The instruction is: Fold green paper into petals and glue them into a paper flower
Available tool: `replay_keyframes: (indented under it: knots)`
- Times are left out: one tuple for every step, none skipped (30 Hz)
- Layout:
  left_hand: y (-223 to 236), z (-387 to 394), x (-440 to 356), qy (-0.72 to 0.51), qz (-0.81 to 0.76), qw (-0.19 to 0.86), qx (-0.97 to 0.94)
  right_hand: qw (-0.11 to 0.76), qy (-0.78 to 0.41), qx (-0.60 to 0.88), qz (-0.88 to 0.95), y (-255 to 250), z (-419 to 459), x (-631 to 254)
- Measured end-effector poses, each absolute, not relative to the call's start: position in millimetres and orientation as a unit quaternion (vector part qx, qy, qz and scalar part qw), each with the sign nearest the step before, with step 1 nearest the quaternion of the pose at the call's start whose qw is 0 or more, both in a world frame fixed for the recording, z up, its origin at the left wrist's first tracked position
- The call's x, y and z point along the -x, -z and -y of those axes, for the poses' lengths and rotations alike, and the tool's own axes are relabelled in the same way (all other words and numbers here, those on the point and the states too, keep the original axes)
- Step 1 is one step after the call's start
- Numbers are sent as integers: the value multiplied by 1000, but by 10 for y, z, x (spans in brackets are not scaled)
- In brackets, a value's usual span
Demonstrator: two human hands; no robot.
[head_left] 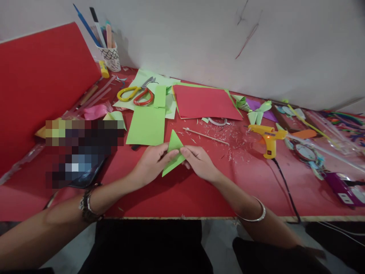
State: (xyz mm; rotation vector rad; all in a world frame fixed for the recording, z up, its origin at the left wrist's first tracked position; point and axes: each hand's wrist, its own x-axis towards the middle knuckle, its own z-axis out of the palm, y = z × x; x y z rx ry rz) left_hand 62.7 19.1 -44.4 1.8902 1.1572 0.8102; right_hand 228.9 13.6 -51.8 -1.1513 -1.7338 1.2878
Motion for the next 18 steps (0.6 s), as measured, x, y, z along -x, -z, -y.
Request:
replay_keyframes:
  knots:
    - [438,-192,-622,-315,-457,395,-732,341,-497,439,666,516,-143,-2298]
    - [434,-195,-617,-312,-459,409,-725,341,-501,435,666,516,-150,-2306]
    - [431,-198,-613,-308,-459,422,-718,338,-507,429,666,518,-156,-2315]
    - [429,-202,-610,-305,-460,433,-713,334,-513,424,667,521,-162,-2322]
    - [428,-205,-609,-305,-459,441,-708,330,-514,420,671,526,-165,-2329]
    - [427,-208,-610,-309,-458,447,-703,327,-508,419,677,530,-168,-2334]
    - [425,-210,-611,-316,-455,451,-700,327,-496,420,686,532,-170,-2339]
    - [423,-213,-614,-324,-453,453,-696,329,-479,424,695,533,-171,-2343]
    - [421,-214,-616,-330,-450,456,-693,332,-460,429,703,533,-172,-2346]
    - [418,-215,-617,-332,-447,460,-692,333,-444,433,710,530,-173,-2348]
    - [416,-215,-617,-329,-443,466,-691,334,-434,434,716,527,-173,-2348]
    - [414,-214,-616,-322,-441,474,-691,333,-430,434,718,524,-173,-2347]
    - [412,-212,-615,-313,-441,479,-691,332,-432,432,719,521,-172,-2345]
    - [411,-210,-614,-306,-442,482,-692,331,-439,430,716,520,-171,-2342]
    - [410,-207,-614,-301,-445,482,-692,332,-450,427,710,520,-169,-2338]
    - [409,-204,-615,-298,-449,483,-691,336,-461,426,702,521,-167,-2335]
    - [408,-202,-617,-297,-454,483,-687,345,-471,427,690,523,-165,-2333]
    - [407,-201,-619,-300,-459,482,-683,365,-477,425,677,524,-164,-2334]
